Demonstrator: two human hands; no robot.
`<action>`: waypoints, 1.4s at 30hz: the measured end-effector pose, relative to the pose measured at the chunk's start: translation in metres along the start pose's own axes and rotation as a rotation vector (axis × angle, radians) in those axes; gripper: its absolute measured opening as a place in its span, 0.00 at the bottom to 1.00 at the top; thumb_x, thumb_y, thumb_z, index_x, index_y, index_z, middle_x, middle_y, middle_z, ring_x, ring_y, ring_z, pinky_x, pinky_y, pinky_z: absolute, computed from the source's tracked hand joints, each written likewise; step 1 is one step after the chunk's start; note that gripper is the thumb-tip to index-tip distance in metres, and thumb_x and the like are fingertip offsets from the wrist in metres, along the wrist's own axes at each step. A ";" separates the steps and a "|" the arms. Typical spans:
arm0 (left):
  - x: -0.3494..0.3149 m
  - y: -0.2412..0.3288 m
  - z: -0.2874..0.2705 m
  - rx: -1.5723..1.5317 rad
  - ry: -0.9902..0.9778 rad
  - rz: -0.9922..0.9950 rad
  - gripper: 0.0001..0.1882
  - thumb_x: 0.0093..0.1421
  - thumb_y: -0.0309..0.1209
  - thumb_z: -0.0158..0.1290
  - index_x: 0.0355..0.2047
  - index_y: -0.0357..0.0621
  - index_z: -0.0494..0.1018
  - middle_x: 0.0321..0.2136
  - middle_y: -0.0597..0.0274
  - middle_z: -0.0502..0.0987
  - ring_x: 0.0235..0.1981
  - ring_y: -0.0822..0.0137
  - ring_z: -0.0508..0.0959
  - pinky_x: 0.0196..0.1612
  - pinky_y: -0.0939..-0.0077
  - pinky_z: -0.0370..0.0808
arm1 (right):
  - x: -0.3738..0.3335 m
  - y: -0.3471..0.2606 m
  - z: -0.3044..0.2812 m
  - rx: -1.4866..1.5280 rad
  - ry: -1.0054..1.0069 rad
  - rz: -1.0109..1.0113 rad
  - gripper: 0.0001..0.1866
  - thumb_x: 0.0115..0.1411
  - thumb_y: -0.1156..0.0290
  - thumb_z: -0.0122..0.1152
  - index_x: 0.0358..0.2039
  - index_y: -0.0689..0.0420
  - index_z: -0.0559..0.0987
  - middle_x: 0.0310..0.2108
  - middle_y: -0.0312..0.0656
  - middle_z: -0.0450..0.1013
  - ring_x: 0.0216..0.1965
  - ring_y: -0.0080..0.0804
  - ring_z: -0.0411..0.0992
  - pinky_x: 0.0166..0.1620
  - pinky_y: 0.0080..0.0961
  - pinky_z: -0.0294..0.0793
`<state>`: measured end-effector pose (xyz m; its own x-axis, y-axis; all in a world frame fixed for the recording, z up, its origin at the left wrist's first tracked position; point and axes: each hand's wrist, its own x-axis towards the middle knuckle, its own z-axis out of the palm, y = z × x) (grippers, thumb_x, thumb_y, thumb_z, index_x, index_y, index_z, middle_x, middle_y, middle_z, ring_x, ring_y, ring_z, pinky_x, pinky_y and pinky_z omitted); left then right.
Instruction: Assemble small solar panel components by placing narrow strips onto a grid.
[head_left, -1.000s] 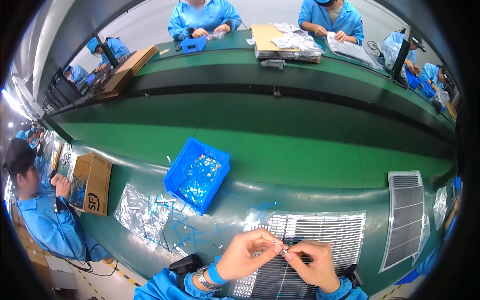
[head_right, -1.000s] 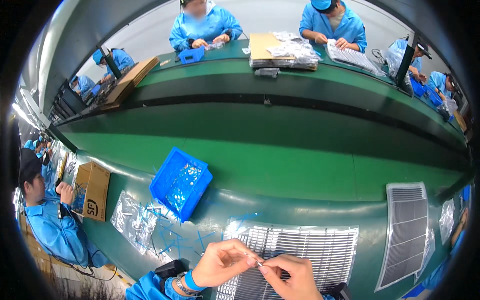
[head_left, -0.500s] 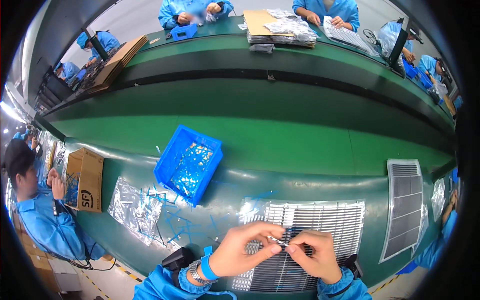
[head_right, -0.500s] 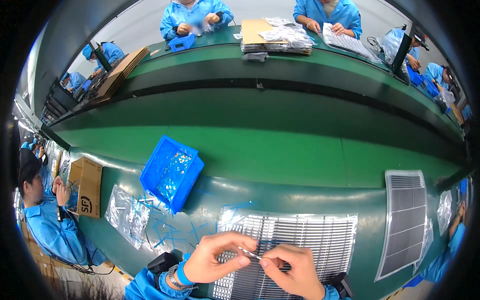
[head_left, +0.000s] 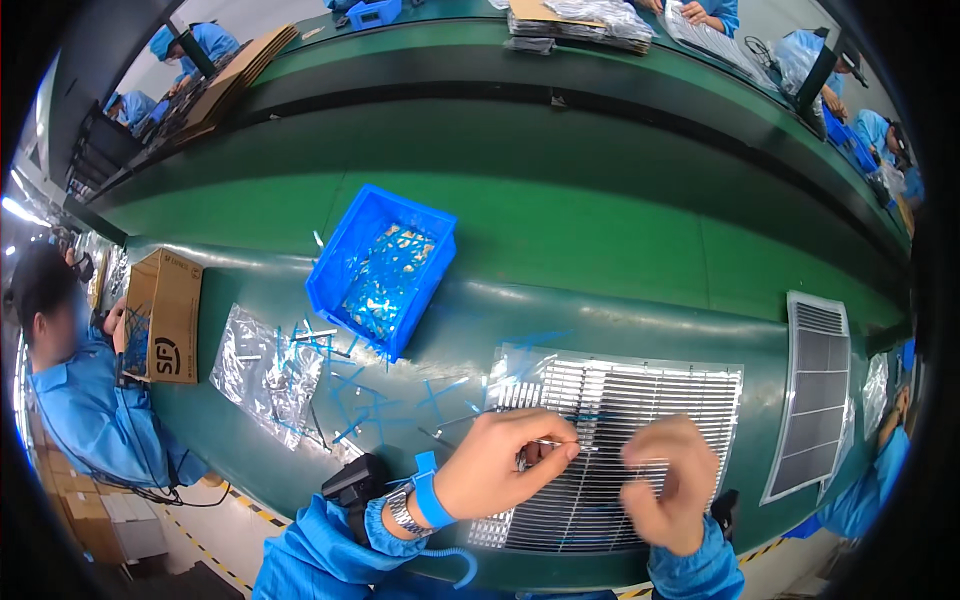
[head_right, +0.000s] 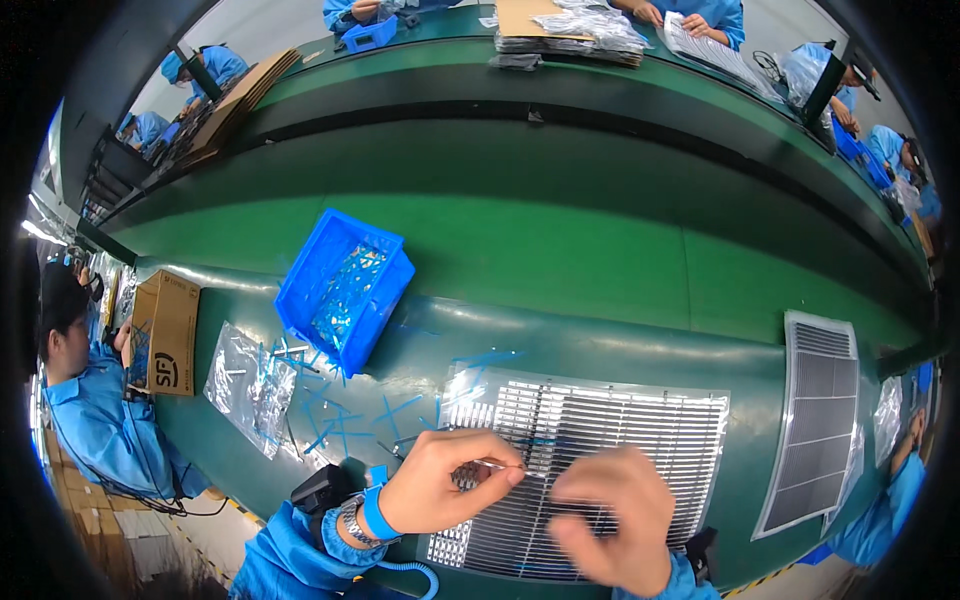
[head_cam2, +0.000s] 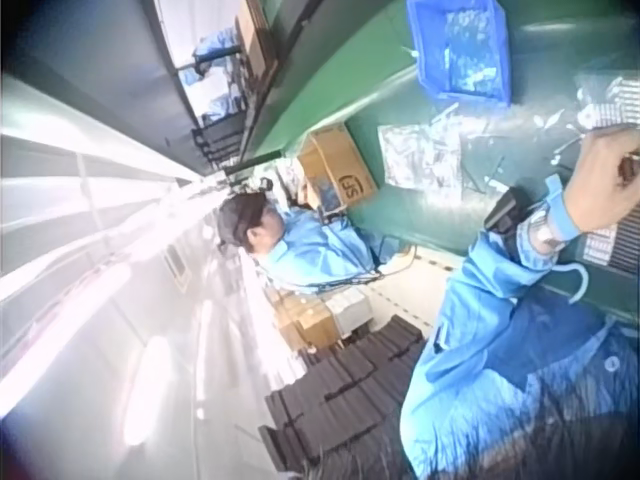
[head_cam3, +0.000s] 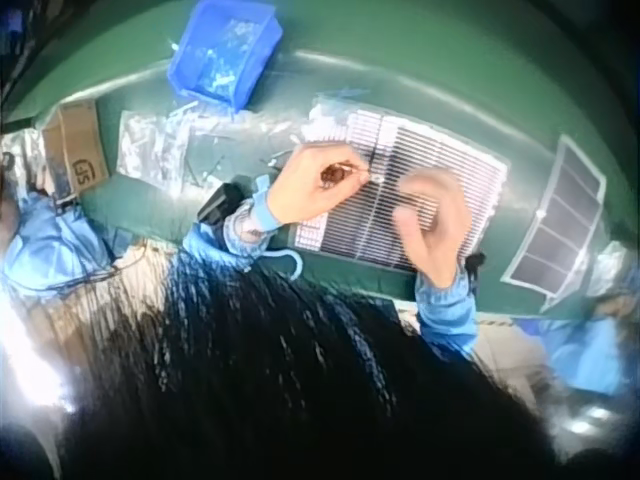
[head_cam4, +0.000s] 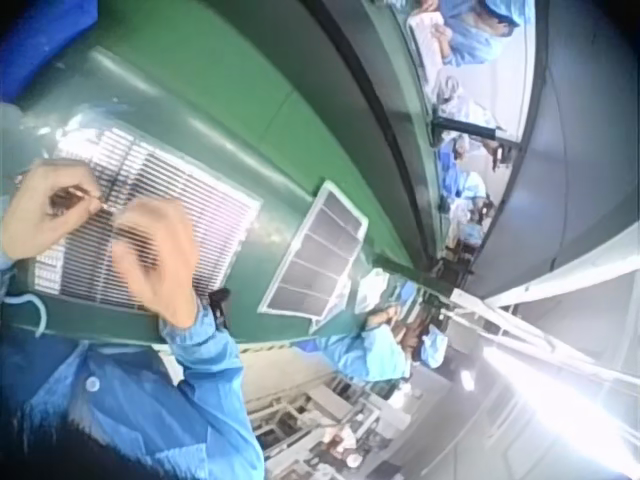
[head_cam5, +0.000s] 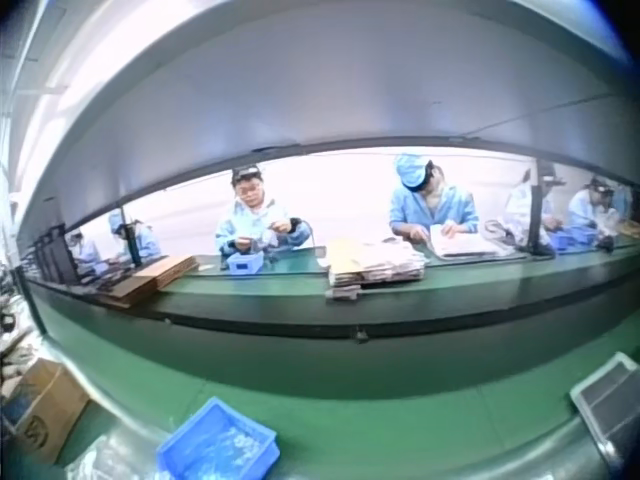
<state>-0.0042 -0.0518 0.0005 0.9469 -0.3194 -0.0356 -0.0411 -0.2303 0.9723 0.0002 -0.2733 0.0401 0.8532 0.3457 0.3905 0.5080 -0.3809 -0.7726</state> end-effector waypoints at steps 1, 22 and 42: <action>0.001 -0.005 0.002 -0.018 0.004 0.019 0.04 0.62 0.24 0.63 0.36 0.38 0.80 0.31 0.59 0.83 0.31 0.66 0.83 0.36 0.74 0.81 | 0.005 -0.009 -0.003 0.018 -0.135 -0.158 0.10 0.61 0.63 0.69 0.32 0.57 0.80 0.31 0.38 0.78 0.31 0.33 0.74 0.34 0.29 0.72; 0.000 -0.004 0.006 -0.031 0.030 -0.168 0.05 0.67 0.22 0.59 0.42 0.33 0.78 0.36 0.62 0.82 0.38 0.77 0.79 0.41 0.81 0.76 | -0.054 -0.068 -0.055 0.279 -0.358 0.410 0.31 0.67 0.64 0.55 0.68 0.62 0.66 0.69 0.40 0.66 0.66 0.34 0.67 0.72 0.37 0.60; 0.003 -0.003 0.003 0.004 0.013 -0.107 0.04 0.67 0.23 0.58 0.40 0.36 0.79 0.35 0.63 0.82 0.37 0.77 0.80 0.35 0.81 0.79 | -0.018 -0.070 -0.045 0.035 -0.641 0.233 0.27 0.69 0.62 0.57 0.64 0.59 0.65 0.65 0.42 0.65 0.63 0.41 0.65 0.68 0.36 0.58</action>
<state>-0.0019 -0.0555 -0.0029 0.9501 -0.2807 -0.1362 0.0595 -0.2657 0.9622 -0.0458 -0.2913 0.1096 0.6956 0.7018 -0.1535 0.3058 -0.4826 -0.8207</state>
